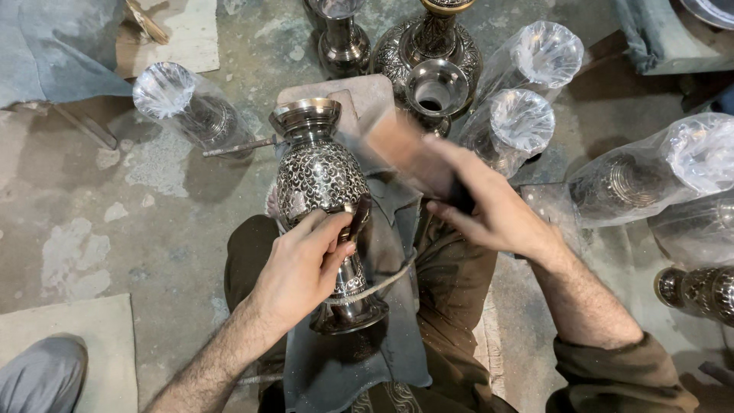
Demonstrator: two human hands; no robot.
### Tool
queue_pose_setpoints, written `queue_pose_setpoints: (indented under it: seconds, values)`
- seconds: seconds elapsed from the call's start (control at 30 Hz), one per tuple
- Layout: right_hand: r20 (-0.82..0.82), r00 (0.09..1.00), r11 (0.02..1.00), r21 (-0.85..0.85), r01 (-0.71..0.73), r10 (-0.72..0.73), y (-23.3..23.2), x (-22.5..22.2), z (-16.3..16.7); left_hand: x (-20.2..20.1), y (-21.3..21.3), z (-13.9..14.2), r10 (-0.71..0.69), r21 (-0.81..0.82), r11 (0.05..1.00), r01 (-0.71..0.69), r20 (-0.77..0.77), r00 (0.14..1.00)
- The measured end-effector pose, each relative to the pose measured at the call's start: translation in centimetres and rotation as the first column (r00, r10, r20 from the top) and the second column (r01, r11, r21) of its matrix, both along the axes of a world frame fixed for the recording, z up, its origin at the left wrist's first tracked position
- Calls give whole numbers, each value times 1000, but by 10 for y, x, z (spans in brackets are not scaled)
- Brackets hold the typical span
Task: The person sits on the floor and uses a hammer and chisel to engrave intricate patterns onto a metal vase. They repeatedly strike the chisel against the vase's surface to create decorative designs.
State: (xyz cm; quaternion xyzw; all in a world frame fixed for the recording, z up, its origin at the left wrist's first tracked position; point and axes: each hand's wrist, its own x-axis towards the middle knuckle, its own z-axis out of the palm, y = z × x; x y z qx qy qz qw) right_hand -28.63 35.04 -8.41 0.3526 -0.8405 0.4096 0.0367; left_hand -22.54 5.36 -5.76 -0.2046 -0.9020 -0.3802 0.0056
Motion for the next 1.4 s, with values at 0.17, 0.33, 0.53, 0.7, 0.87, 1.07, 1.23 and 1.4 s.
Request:
queue_pose_setpoints:
  seconds: [0.17,0.33,0.53,0.7,0.87,1.07,1.23,1.4]
  values:
    - [-72,997,1000,-4,19,-19,1,-6,-7,-4,3,3,-15,-23,1000,16,27,1000]
    - [268,963,967,-241,84,-17,1,0,-14,-5,7,5,-20,-144,989,32,84,996]
    - [322,942,929,-313,197,-91,3,21,-31,-10,8,4,-100,-211,971,113,73,992]
    - [210,942,932,-199,302,-261,8,41,-53,-14,9,9,-151,-254,947,195,181,972]
    - [108,940,910,-234,341,-324,12,66,-66,-18,10,14,-219,-280,916,287,252,943]
    - [40,883,866,-178,468,-469,11,98,-87,-32,12,21,-310,-234,883,408,362,879]
    - [232,823,754,-329,568,-519,9,125,-110,-38,9,22,-425,-192,833,520,380,822]
    - [154,824,816,-125,564,-546,12,138,-111,-40,0,18,-352,-182,868,462,432,830]
